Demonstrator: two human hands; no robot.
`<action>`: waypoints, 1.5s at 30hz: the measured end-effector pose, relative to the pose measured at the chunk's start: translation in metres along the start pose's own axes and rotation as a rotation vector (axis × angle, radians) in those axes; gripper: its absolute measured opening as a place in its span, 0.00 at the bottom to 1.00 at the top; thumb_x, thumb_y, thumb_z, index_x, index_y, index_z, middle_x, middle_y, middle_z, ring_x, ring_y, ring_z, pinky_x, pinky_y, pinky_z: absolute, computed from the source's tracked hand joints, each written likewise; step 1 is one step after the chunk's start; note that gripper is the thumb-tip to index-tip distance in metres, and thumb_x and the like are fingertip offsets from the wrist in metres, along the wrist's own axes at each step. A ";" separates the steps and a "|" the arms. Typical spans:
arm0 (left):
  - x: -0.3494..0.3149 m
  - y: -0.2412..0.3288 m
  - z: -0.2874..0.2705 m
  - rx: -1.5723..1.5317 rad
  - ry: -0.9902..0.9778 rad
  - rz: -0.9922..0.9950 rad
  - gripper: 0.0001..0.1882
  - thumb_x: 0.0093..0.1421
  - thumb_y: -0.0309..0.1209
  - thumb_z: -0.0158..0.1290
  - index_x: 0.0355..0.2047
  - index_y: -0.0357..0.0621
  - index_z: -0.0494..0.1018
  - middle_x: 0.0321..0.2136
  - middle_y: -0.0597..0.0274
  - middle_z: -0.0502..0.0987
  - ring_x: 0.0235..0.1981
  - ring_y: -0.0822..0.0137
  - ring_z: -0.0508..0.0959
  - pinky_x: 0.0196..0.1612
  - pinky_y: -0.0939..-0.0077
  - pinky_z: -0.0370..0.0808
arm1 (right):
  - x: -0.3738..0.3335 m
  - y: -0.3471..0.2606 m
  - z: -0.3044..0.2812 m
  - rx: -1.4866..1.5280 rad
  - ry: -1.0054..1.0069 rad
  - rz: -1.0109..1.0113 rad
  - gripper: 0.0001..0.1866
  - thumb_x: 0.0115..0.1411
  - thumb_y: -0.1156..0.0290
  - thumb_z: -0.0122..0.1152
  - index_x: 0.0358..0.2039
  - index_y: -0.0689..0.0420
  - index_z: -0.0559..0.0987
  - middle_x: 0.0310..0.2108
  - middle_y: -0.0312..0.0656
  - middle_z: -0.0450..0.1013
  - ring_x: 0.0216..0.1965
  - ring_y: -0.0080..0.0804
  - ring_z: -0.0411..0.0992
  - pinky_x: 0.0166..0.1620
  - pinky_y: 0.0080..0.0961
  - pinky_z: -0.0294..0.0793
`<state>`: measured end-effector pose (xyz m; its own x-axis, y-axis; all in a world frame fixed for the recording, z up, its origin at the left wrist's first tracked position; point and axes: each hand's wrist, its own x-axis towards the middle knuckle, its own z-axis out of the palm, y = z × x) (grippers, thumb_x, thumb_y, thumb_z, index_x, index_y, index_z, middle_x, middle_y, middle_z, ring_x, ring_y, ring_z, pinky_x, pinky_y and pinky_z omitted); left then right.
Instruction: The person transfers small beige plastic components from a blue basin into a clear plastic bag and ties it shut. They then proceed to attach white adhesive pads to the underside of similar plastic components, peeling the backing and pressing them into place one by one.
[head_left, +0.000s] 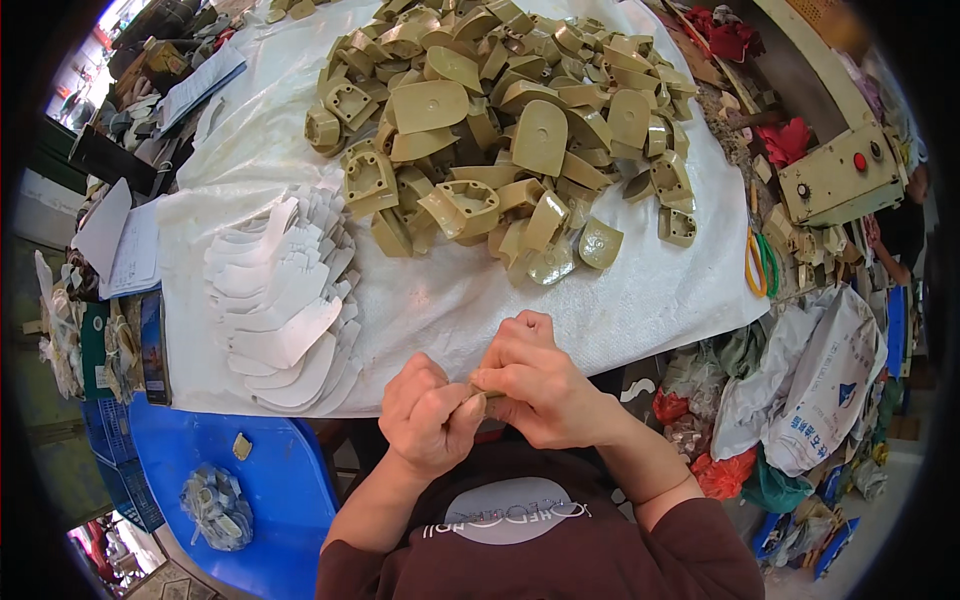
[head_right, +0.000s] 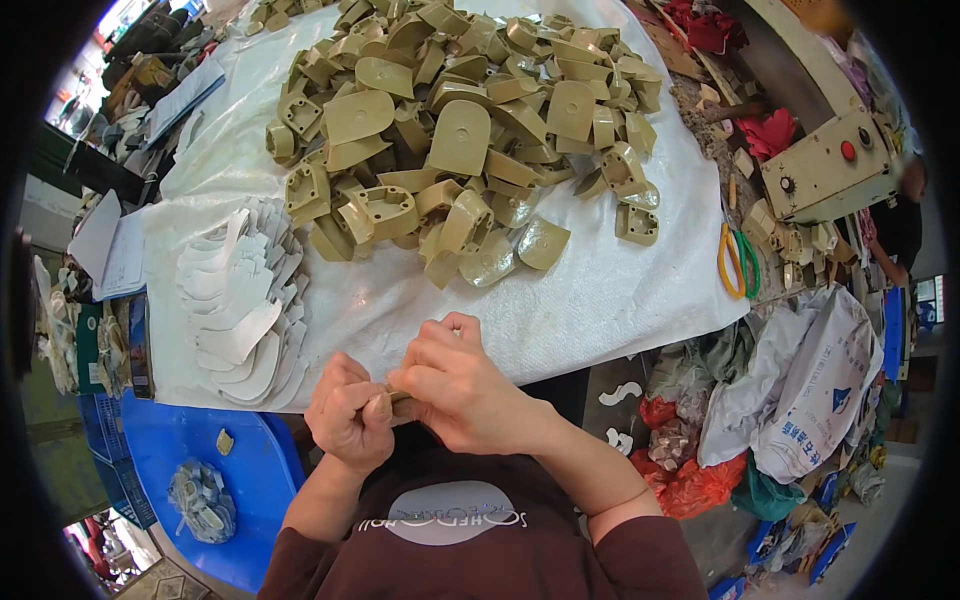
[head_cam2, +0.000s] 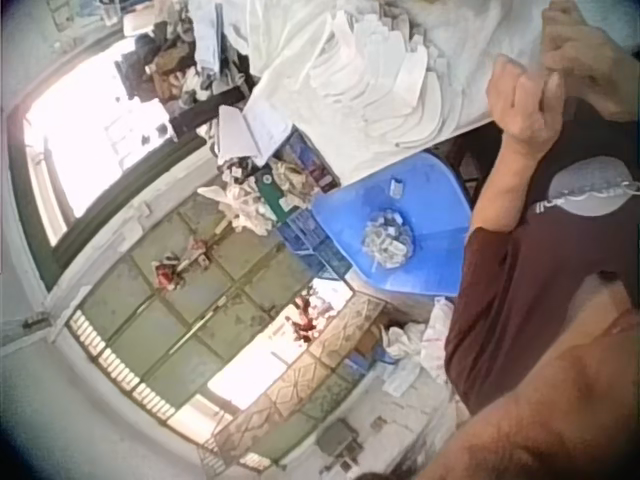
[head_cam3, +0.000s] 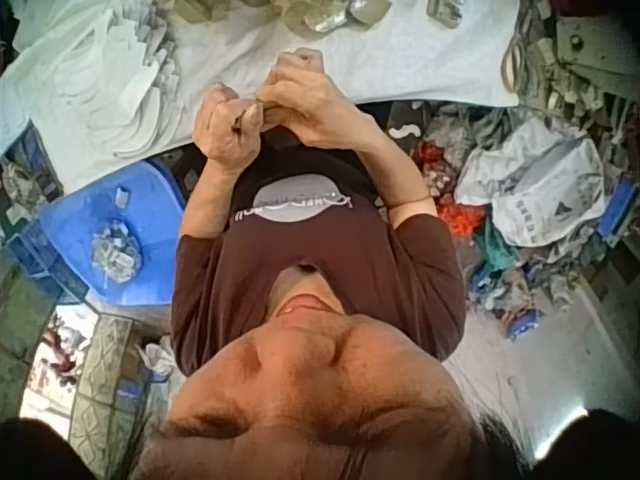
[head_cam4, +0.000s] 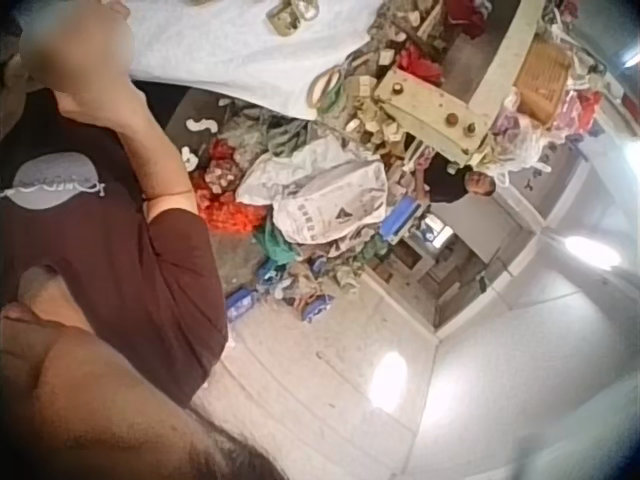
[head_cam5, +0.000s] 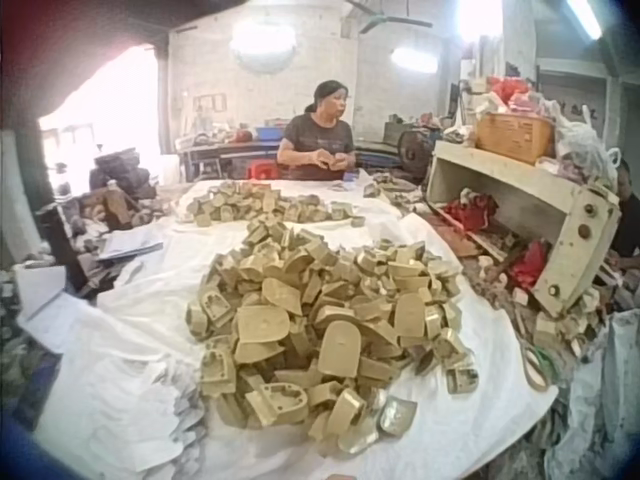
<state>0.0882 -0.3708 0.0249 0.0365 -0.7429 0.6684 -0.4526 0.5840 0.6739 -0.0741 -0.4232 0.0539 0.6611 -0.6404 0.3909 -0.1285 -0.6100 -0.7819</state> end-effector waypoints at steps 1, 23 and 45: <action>0.000 0.001 0.000 -0.018 0.013 -0.003 0.11 0.45 0.21 0.63 0.28 0.40 0.73 0.21 0.65 0.67 0.22 0.65 0.67 0.26 0.73 0.65 | 0.000 0.002 0.001 -0.019 0.024 -0.028 0.15 0.42 0.78 0.64 0.33 0.54 0.75 0.29 0.33 0.68 0.34 0.33 0.64 0.44 0.34 0.54; -0.003 0.008 -0.010 -0.194 0.017 0.036 0.15 0.43 0.14 0.56 0.31 0.44 0.69 0.35 0.55 0.75 0.35 0.55 0.78 0.37 0.69 0.68 | -0.029 -0.008 0.025 1.060 0.430 0.543 0.16 0.69 0.66 0.43 0.49 0.65 0.66 0.47 0.53 0.70 0.48 0.35 0.71 0.51 0.31 0.73; -0.004 0.006 -0.012 -0.137 -0.056 -0.138 0.11 0.54 0.18 0.57 0.32 0.41 0.66 0.34 0.53 0.74 0.34 0.58 0.77 0.38 0.70 0.75 | -0.019 0.014 -0.001 0.775 0.035 0.476 0.22 0.63 0.64 0.57 0.53 0.64 0.69 0.48 0.47 0.72 0.48 0.31 0.72 0.51 0.28 0.71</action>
<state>0.0956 -0.3606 0.0300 0.0380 -0.8339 0.5506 -0.3215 0.5115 0.7969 -0.0887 -0.4204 0.0358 0.6411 -0.7657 -0.0527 0.1586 0.1994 -0.9670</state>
